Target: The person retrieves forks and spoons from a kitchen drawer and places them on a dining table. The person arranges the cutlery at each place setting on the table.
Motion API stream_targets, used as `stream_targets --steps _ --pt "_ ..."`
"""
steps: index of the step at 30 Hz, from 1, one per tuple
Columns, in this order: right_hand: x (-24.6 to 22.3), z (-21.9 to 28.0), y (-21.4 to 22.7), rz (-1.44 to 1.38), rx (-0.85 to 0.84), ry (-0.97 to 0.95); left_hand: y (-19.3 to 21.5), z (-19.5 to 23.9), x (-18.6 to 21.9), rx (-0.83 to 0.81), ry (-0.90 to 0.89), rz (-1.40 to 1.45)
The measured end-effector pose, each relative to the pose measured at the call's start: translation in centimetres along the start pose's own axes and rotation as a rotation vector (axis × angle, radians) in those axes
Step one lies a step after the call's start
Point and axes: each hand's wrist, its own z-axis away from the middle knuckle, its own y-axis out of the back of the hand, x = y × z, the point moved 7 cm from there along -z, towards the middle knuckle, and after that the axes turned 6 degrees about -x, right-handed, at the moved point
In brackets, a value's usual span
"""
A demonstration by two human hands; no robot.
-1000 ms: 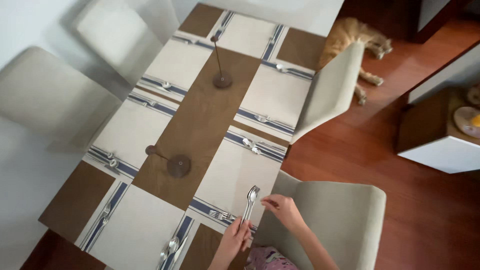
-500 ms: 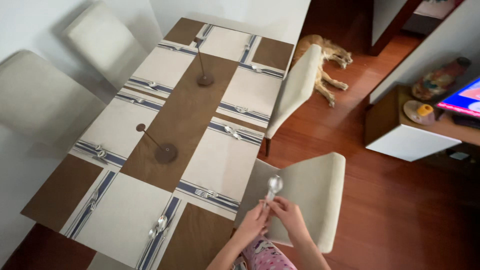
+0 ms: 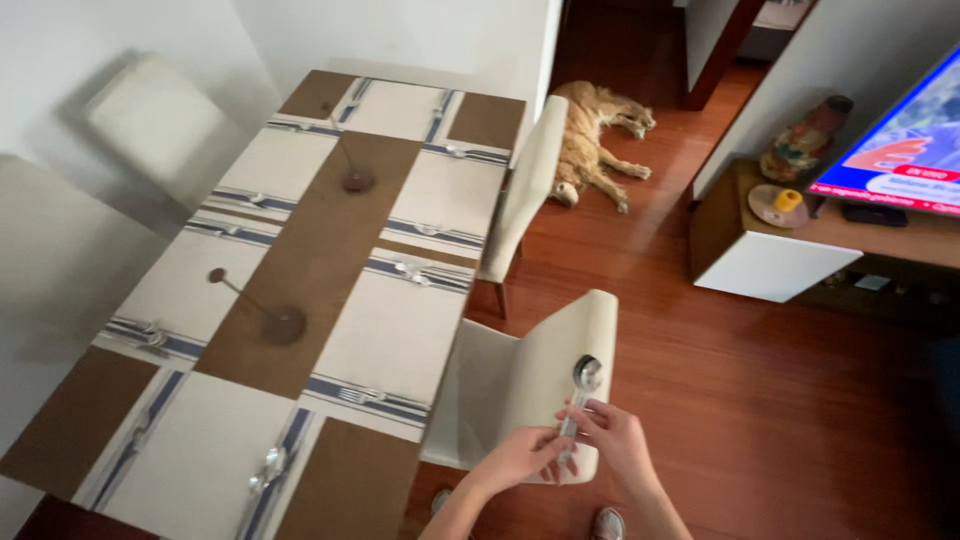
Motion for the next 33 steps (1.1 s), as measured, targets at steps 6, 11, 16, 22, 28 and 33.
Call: stream_targets --steps 6,11,16,22,28,33 --pt "-0.3 1.4 14.9 0.058 0.099 -0.009 -10.3 -8.2 5.4 -0.108 -0.01 -0.212" --pt "1.2 -0.2 26.6 -0.01 0.2 0.0 -17.7 -17.8 3.8 -0.114 -0.088 -0.053" --pt "-1.2 -1.6 31.6 0.049 0.158 0.011 -20.1 -21.1 7.3 -0.066 -0.087 -0.064" --pt "-4.8 -4.0 31.8 0.016 0.116 -0.108 -17.4 -25.4 7.9 0.048 0.168 -0.407" --pt "-7.8 -12.0 36.2 0.244 0.188 -0.17 -14.5 -34.4 10.1 0.038 0.122 -0.229" --pt "-14.8 -20.5 37.3 0.245 0.143 -0.093 -9.2 -41.3 16.8 0.075 0.073 -0.281"
